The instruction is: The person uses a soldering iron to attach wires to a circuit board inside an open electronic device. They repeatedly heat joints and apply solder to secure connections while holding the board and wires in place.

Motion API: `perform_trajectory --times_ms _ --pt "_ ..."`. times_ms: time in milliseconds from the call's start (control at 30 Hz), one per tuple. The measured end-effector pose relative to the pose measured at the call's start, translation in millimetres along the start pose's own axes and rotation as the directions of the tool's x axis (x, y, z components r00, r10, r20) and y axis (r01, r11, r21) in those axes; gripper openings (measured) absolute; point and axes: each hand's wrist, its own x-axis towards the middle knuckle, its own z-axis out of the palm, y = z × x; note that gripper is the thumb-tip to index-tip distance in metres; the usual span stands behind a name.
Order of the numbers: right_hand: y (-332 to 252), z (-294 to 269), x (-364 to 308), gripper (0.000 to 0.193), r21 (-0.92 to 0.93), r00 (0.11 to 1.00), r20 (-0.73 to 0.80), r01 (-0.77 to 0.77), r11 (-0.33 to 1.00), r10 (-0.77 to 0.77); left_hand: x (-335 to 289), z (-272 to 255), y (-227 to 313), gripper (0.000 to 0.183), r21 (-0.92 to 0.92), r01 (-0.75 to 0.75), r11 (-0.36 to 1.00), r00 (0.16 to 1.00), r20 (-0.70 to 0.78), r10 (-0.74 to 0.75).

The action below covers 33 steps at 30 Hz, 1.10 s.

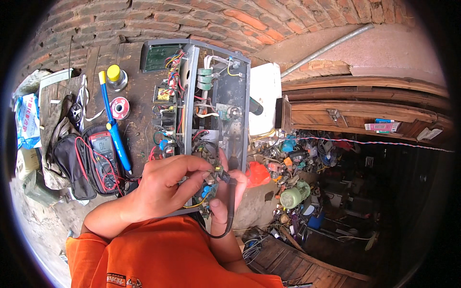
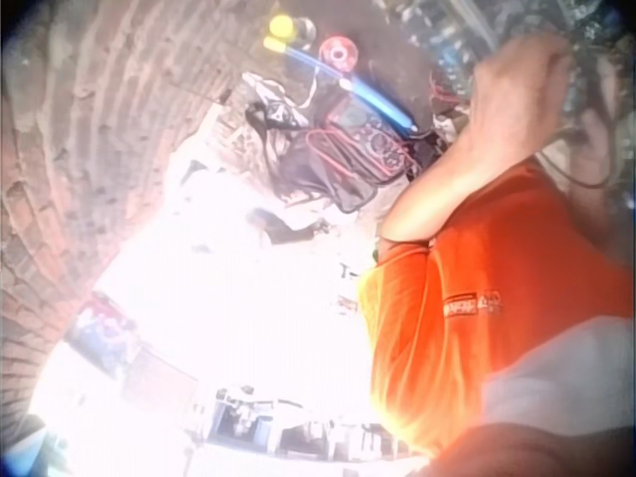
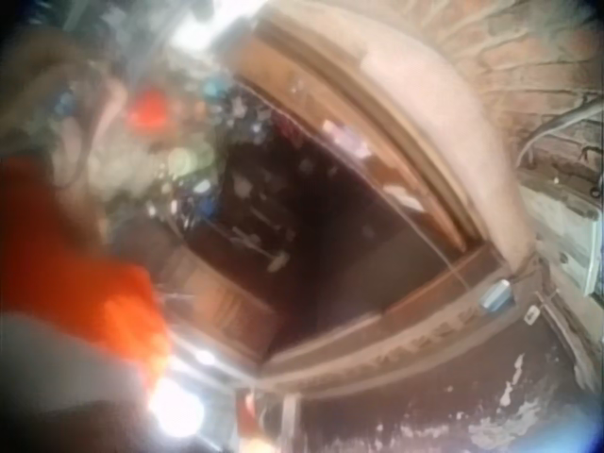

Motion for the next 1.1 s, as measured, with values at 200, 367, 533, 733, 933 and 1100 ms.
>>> perform_trajectory --times_ms 200,367,533,733,933,1100 --pt "1.6 -5.9 -0.6 0.081 -0.001 1.000 0.006 -0.009 1.000 0.009 0.3 1.8 0.3 0.015 -0.006 -0.001 1.000 1.000 -0.027 0.001" --pt "-0.3 -6.3 -1.7 0.077 0.073 0.997 0.068 -0.028 0.997 0.023 -0.6 1.8 1.4 0.014 -0.005 0.006 1.000 0.999 -0.035 -0.007" --pt "0.5 -9.1 -2.2 0.076 0.083 0.992 0.127 -0.021 0.996 0.010 -2.0 1.9 1.0 0.015 0.002 0.011 1.000 1.000 -0.022 -0.011" --pt "4.1 -7.8 -2.2 0.081 0.006 0.997 0.076 0.023 1.000 -0.023 -0.4 -1.6 2.3 0.015 0.021 -0.016 1.000 1.000 0.020 0.015" --pt "4.5 -8.0 -1.9 0.083 -0.018 0.995 0.092 0.039 0.999 -0.037 0.9 -4.1 4.7 0.014 0.033 -0.021 0.999 0.999 0.042 0.020" --pt "5.7 -12.6 -1.8 0.075 0.079 0.984 0.170 0.034 0.996 -0.047 -0.1 -3.4 4.5 0.013 0.072 -0.037 0.997 0.997 0.069 0.032"
